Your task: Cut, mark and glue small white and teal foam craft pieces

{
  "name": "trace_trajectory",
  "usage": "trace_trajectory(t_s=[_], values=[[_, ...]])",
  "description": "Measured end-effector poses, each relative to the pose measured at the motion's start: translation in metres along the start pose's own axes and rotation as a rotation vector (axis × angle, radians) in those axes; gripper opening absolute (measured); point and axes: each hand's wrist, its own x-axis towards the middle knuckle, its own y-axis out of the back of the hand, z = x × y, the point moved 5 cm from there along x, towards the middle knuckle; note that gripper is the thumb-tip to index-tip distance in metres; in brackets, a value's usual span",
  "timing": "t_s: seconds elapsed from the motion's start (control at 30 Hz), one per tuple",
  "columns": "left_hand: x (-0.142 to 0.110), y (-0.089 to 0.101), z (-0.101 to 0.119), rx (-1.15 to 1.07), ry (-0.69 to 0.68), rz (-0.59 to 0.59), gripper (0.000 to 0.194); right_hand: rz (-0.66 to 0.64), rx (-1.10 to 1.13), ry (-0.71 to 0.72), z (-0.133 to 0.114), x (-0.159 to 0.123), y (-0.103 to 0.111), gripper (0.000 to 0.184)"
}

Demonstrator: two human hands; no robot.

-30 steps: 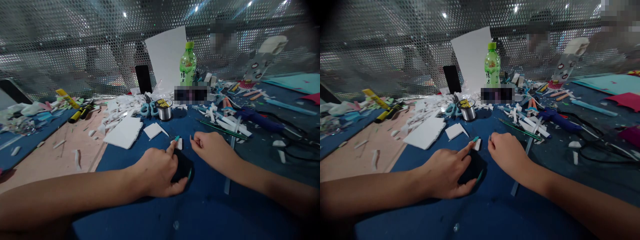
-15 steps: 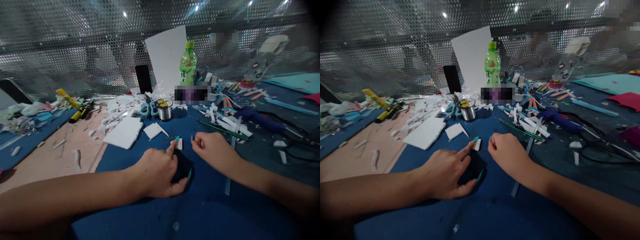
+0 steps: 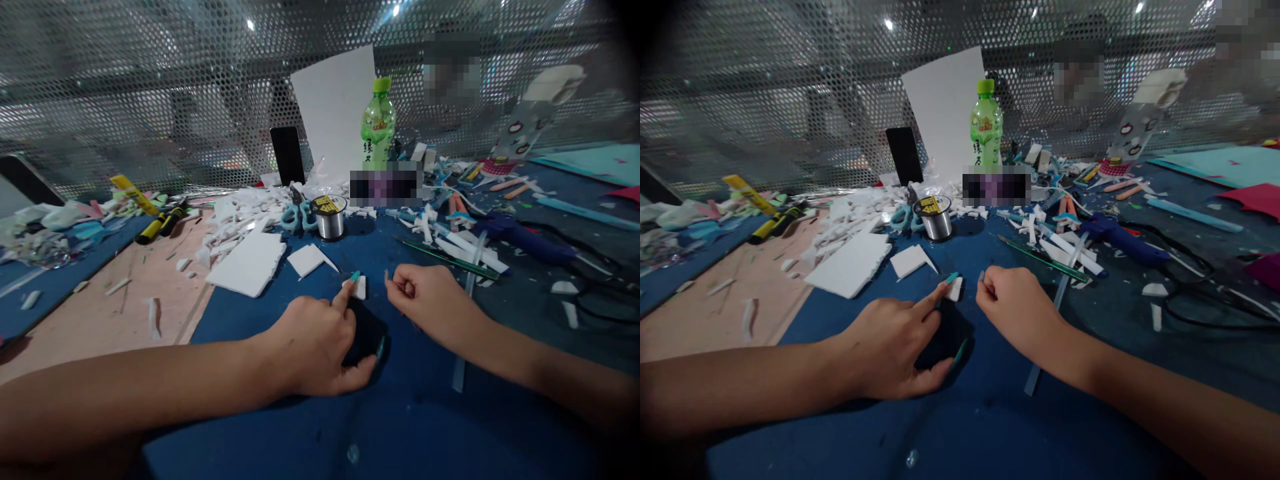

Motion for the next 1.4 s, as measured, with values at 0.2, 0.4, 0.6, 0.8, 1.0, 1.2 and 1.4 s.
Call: trace_trajectory(t_s=[0.2,0.4,0.6,0.8,1.0,1.2,1.4], values=[[-0.0007,-0.0004,-0.0003,-0.018,-0.013,0.009,0.053,0.020,-0.023,0.019,-0.0005,0.0013,0.0005,0.031],[-0.0006,0.0004,-0.0009,-0.014,-0.018,-0.002,0.053,-0.042,-0.053,-0.003,0.0002,0.0030,-0.0022,0.029],[-0.0002,0.0022,0.0010,-0.002,-0.029,-0.006,0.052,0.003,-0.088,0.002,0.0009,0.0031,-0.0008,0.031],[-0.0003,0.0036,0.0026,0.008,-0.045,-0.012,0.052,0.029,-0.143,0.029,-0.0011,0.0016,-0.0008,0.032],[-0.0014,0.0036,0.0026,0.022,-0.044,0.020,0.051,0.042,-0.288,0.020,-0.0031,0.0007,0.0000,0.031],[-0.0018,0.0019,0.0019,0.021,-0.046,0.028,0.053,0.029,-0.302,0.021,-0.0039,0.0028,-0.0004,0.030],[-0.0014,0.0024,0.0015,0.021,-0.038,0.029,0.052,0.015,-0.311,0.028,-0.0030,0.0032,-0.0014,0.028]])
